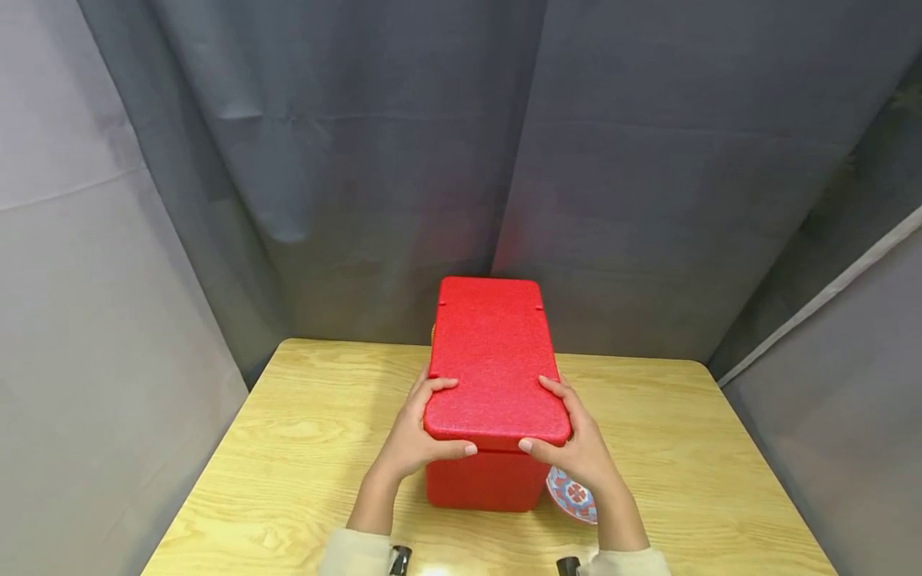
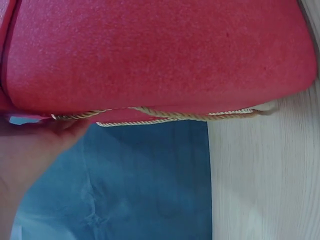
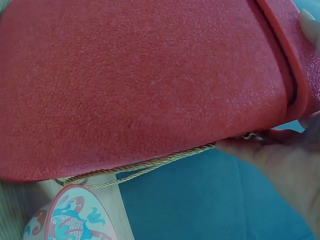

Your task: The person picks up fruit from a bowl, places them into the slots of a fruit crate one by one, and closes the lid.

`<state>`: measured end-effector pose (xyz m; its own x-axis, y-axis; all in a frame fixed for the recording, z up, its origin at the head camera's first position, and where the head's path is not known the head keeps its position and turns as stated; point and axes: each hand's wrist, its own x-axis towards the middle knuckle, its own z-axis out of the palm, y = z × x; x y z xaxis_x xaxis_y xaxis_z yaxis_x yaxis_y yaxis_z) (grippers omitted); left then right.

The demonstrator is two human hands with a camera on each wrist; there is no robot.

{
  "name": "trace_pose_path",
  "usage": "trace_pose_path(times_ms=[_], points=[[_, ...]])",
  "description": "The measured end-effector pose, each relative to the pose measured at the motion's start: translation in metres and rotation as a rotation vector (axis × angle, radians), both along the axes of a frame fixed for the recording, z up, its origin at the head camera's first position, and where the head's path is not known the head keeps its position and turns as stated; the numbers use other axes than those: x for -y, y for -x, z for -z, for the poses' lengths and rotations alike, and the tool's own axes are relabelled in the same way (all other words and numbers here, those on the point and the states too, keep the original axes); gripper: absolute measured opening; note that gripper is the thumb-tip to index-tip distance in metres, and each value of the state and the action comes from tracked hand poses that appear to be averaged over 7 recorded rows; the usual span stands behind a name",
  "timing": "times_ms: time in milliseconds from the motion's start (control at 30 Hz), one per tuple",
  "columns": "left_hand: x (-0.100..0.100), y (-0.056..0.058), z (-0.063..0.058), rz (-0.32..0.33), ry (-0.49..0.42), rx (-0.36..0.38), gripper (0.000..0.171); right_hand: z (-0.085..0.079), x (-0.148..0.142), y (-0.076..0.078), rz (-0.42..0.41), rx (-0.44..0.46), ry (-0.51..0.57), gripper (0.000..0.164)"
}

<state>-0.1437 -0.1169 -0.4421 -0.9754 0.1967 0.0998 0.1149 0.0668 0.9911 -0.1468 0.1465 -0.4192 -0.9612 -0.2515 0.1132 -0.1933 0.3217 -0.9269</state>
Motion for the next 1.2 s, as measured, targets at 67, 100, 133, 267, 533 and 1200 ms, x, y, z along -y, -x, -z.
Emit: trace_pose_path(times_ms=[67,100,133,267,533,1200], points=[[0.001,-0.001,0.0,0.003,0.033,-0.002,0.084,0.001,0.0,0.0,0.003,-0.01,0.001,0.079],[0.002,-0.001,0.001,0.004,0.055,-0.007,0.087,0.002,0.001,0.0,0.005,-0.013,0.006,0.079],[0.003,-0.001,0.002,0.005,0.078,-0.014,0.089,0.002,0.002,0.0,0.01,-0.015,0.009,0.079],[0.01,0.002,0.004,-0.003,0.136,-0.028,0.092,0.001,0.009,0.0,0.016,-0.013,0.032,0.08],[0.016,0.008,0.004,0.035,0.109,0.026,0.094,0.002,0.011,0.002,0.048,0.006,0.036,0.082],[0.014,-0.003,-0.007,0.039,0.067,0.071,0.08,-0.029,0.023,-0.02,0.059,-0.002,-0.009,0.084]])
